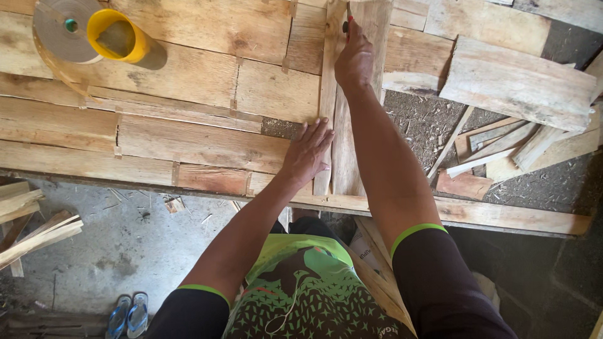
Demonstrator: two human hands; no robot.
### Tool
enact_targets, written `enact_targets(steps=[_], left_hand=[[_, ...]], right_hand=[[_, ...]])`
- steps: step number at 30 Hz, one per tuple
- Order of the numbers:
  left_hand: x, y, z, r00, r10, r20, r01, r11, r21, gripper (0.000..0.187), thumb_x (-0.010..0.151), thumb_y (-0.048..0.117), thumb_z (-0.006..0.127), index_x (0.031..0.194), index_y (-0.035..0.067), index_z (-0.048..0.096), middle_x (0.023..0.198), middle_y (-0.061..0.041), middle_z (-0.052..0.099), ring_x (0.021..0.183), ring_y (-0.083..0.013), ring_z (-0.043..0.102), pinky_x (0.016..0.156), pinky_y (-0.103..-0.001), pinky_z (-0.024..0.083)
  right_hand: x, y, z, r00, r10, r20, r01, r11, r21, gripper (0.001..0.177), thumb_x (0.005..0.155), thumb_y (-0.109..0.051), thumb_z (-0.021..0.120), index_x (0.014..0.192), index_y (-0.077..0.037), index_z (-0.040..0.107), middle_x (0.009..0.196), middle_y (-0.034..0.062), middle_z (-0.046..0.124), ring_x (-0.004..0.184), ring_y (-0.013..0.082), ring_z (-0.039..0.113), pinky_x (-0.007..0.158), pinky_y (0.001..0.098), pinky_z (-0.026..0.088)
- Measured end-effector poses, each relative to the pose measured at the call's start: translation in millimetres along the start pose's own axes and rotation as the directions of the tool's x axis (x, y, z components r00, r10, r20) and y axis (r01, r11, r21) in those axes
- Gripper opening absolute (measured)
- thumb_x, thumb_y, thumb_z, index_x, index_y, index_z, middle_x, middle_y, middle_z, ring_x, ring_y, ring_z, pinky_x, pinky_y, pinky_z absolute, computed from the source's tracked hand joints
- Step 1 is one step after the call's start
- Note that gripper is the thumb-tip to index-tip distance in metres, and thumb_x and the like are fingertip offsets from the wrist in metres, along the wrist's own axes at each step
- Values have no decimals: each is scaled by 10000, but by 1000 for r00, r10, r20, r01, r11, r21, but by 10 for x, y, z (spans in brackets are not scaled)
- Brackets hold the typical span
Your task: The person arranges wooden planks on a workbench, using a red utility knife to mark and cut the wood. They repeatedly pick up planks, align them, and make adjustments to fit them into a specific layout.
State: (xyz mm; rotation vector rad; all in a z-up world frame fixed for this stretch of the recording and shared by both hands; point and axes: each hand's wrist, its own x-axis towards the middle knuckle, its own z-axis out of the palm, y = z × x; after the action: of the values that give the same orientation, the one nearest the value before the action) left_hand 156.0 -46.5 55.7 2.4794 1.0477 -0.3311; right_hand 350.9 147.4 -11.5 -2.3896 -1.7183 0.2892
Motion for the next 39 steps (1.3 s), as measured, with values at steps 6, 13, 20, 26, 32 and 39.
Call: enact_targets(steps=[6,13,20,26,32,39], left_hand=[[100,-7,100,1000,5,18,-7,992,124,1163,834,686,687,1675,132,105,1723,-190,26,1594,-348,13,1298,-477,-11],[111,5,352,987,22,-157,-17,999,36,1272,699,625,828,1669,266,88,1722,-201,20,1590,-387,20,1293,-520,15],[116,-3,283,990,7,-138,-9,1000,-16,1199,710,608,827,1646,311,139,1724,-143,55,1595,-341,63,1301,-515,52],[120,8,210,992,-2,-127,1,1000,-7,1155,736,607,808,1648,323,159,1725,-134,62,1588,-338,73,1293,-510,55],[108,18,161,997,-16,-80,17,1000,20,1118,779,616,757,1644,344,103,1726,-109,40,1590,-320,52,1292,-504,48],[72,42,100,996,-8,-84,11,999,39,1095,802,625,729,1650,342,96,1726,-113,37,1588,-318,41,1285,-506,39]], right_hand=[[58,-53,23,996,57,67,-58,998,20,588,913,50,571,1469,-68,422,1242,198,661,826,208,705,566,244,597],[88,44,178,1000,24,-3,-24,991,130,547,926,67,559,1451,-37,447,1270,180,658,890,191,734,639,229,636],[0,81,49,1000,19,7,-19,1000,14,376,850,0,692,1209,-37,588,1017,191,652,846,279,705,647,307,592],[-32,-17,-78,994,68,85,-71,997,28,299,848,17,678,1134,-23,597,1001,160,684,819,242,734,620,295,622],[-273,-100,-305,996,57,74,-73,969,234,410,894,105,579,1263,-73,599,1100,163,730,875,277,749,667,328,607],[-377,-112,-271,999,42,-8,-39,962,270,555,850,138,594,1377,-29,542,1165,199,707,976,306,739,708,297,652]])
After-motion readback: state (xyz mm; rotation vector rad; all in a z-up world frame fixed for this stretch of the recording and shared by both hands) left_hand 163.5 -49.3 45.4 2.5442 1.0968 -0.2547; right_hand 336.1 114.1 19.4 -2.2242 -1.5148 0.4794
